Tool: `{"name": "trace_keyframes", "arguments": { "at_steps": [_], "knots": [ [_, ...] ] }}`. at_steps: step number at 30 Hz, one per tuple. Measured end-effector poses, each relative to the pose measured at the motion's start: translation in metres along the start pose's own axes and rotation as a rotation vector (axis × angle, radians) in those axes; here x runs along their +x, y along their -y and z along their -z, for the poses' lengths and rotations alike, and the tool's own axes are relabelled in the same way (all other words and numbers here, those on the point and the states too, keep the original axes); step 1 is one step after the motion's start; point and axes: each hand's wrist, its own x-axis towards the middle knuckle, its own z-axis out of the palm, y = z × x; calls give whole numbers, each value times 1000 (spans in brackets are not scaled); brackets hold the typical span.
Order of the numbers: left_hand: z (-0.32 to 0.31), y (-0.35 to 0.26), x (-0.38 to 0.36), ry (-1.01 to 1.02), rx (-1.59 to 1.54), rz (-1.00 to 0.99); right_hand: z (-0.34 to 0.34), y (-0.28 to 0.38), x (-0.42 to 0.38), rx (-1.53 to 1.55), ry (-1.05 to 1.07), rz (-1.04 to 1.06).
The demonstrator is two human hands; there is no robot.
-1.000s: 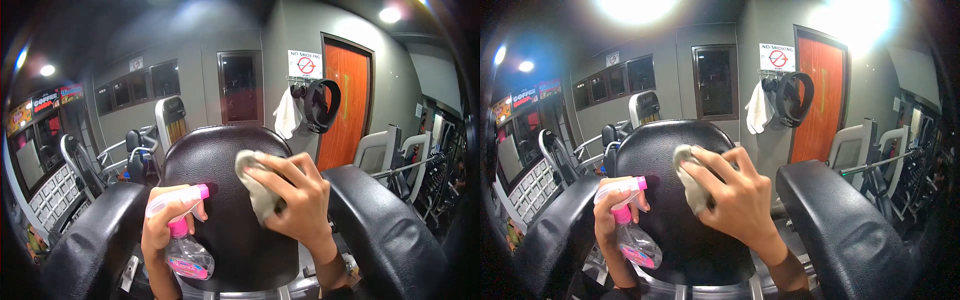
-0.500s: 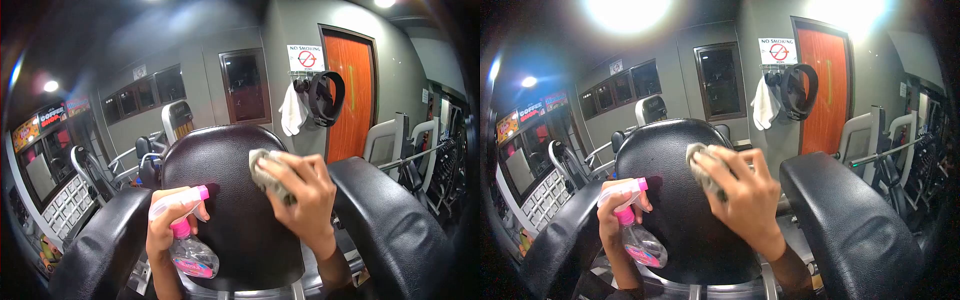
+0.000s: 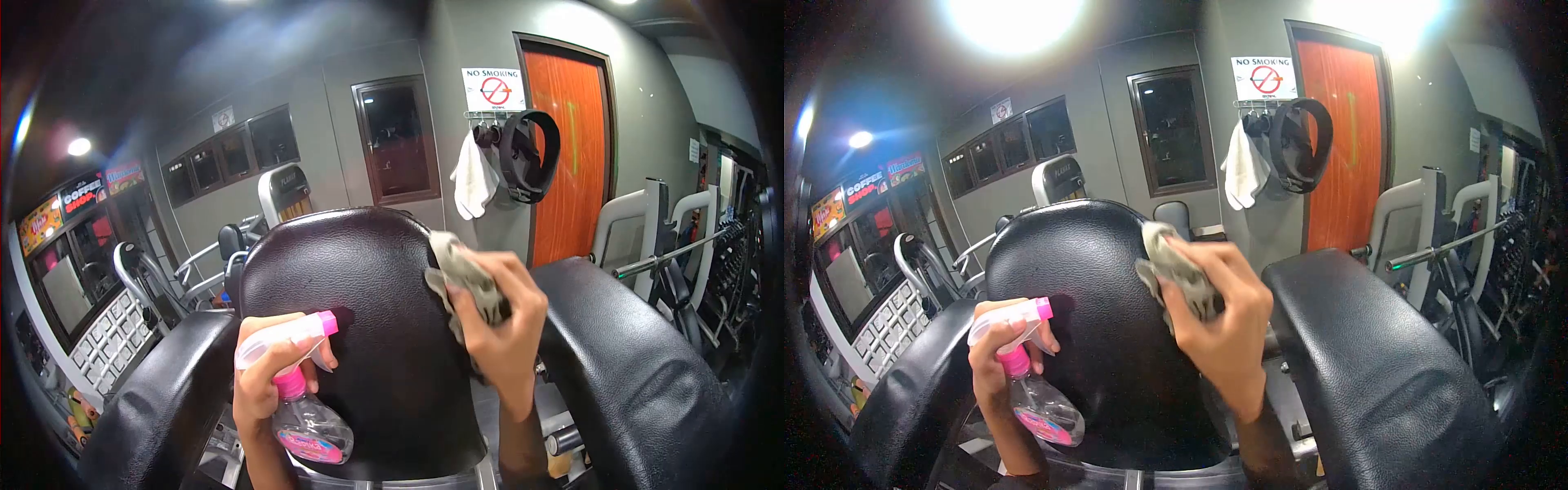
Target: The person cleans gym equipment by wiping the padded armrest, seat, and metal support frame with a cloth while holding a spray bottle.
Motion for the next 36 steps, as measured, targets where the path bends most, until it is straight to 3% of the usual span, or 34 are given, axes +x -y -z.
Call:
{"name": "trace_keyframes", "arguments": {
  "at_steps": [4, 7, 13, 19, 21, 26, 31, 34, 36],
  "knots": [
    [-1, 0, 1, 21, 65, 3, 6, -9, -31, 134, -20, -183],
    [-5, -4, 1, 12, 102, 13, 1, -18, -23, 397, 1, -442],
    [-12, -6, -1, -55, 91, 14, -28, -37, 27, 564, 75, -403],
    [-17, -5, -3, -87, 60, 51, -13, -43, -16, 444, 50, -448],
    [-23, -3, -5, -249, 36, 59, -6, -40, -47, 363, 19, -479],
    [-14, -6, -2, -94, 31, 41, 6, -38, -82, 418, 31, -532],
    [-7, -3, 1, 9, 41, 38, -2, -21, -34, 388, 12, -541],
    [-10, 0, -2, -54, 1, 23, -9, -12, -21, 401, -88, -441],
    [-7, 4, -5, -79, -24, 26, -6, -5, -20, 36, -103, 0]
  ]
}}
